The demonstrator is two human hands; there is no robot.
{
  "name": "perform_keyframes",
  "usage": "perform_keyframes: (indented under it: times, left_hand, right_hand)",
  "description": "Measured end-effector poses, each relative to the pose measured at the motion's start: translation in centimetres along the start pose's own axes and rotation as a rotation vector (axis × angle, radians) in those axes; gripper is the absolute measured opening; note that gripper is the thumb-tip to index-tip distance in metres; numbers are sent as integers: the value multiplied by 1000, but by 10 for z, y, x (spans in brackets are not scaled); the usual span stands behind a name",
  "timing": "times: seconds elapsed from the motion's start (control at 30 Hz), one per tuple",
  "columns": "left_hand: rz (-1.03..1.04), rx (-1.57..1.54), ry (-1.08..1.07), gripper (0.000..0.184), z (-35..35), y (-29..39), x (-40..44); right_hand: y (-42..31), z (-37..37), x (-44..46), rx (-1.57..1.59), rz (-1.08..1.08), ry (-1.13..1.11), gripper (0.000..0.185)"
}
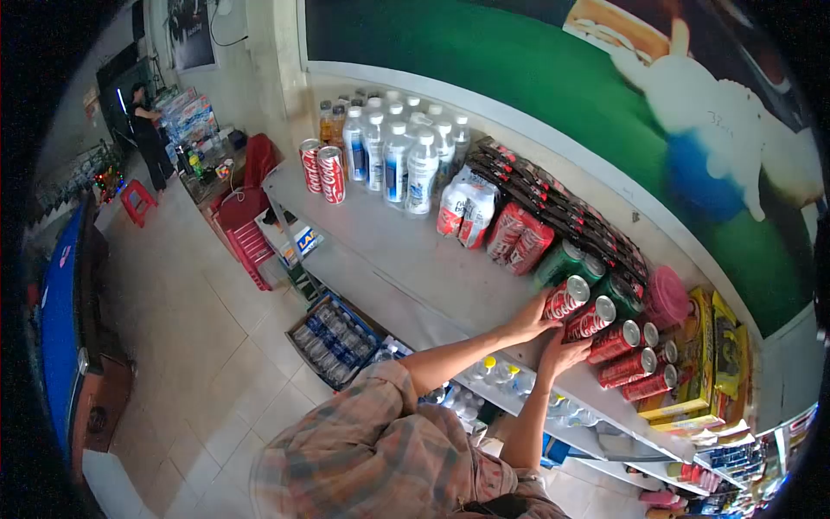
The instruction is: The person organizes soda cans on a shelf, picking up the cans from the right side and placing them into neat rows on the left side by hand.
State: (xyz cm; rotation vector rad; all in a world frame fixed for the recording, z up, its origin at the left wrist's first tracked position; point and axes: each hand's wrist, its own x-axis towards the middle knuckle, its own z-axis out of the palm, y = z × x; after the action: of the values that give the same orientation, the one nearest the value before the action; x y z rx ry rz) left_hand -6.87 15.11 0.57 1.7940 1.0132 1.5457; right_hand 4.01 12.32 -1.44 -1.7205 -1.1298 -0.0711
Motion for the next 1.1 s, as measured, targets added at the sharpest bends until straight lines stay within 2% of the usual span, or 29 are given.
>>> perform_keyframes:
  times: [0.03,0.1,0.13,0.17,0.2,0.23,0.3,0.33,0.37,0.47,0.5,0.57,0.6,0.67,0.77,0.83,0.9,1.0,1.1]
  left_hand:
    - [7,4,-1,77,-8,3,1]
    - [-64,-193,-35,76,-32,7,-8]
    - [-80,-52,-27,76,-50,7,-12]
    - [-142,-50,-25,75,-71,7,-18]
    - [-27,-79,24,74,-95,16,-21]
    - [-14,64,72,69,-116,-7,-26]
    - [-114,150,106,57,-173,-6,-33]
    - [-55,125,178,56,-198,-21,-37]
    - [-97,145,216,57,-227,-33,-39]
    - [-108,380,345,57,-307,-41,-37]
    - [-104,385,334,57,-326,-38,-36]
    - [-221,249,395,58,-358,-31,-29]
    - [-208,252,379,58,-371,-37,-26]
    - [-124,403,449,66,-391,-59,-22]
    - [17,453,517,66,-403,-81,-15]
    - [2,490,531,67,-405,-88,-12]
    - [-13,370,533,68,-402,-83,-11]
    - [-30,299,516,68,-403,-80,-13]
    - [-57,281,486,71,-404,-80,-14]
  right_hand:
    - [1,1,1,16,-35,35,71]
    - [-1,-3,0,27,-67,70,72]
    - [-12,-12,0,145,7,26,70]
    - [-20,-15,-1,264,80,-18,69]
    - [-18,-16,0,235,88,-16,68]
    - [-17,-14,-2,241,85,-13,68]
    - [-17,-9,-9,333,-10,33,66]
    - [-29,-10,-15,314,15,29,65]
    - [-48,-14,-21,314,17,27,65]
    - [-99,-4,-44,709,-19,-180,57]
    - [-103,11,-53,693,-18,-268,52]
    - [-135,30,-71,607,-53,-392,53]
    - [-155,36,-79,622,-105,-438,53]
    - [-189,53,-94,639,-170,-534,54]
    - [-220,97,-110,619,-206,-650,56]
    - [-239,122,-115,594,-234,-726,59]
    - [-258,141,-121,547,-282,-750,73]
    - [-273,174,-130,581,-352,-767,73]
    - [-283,187,-139,511,-309,-823,75]
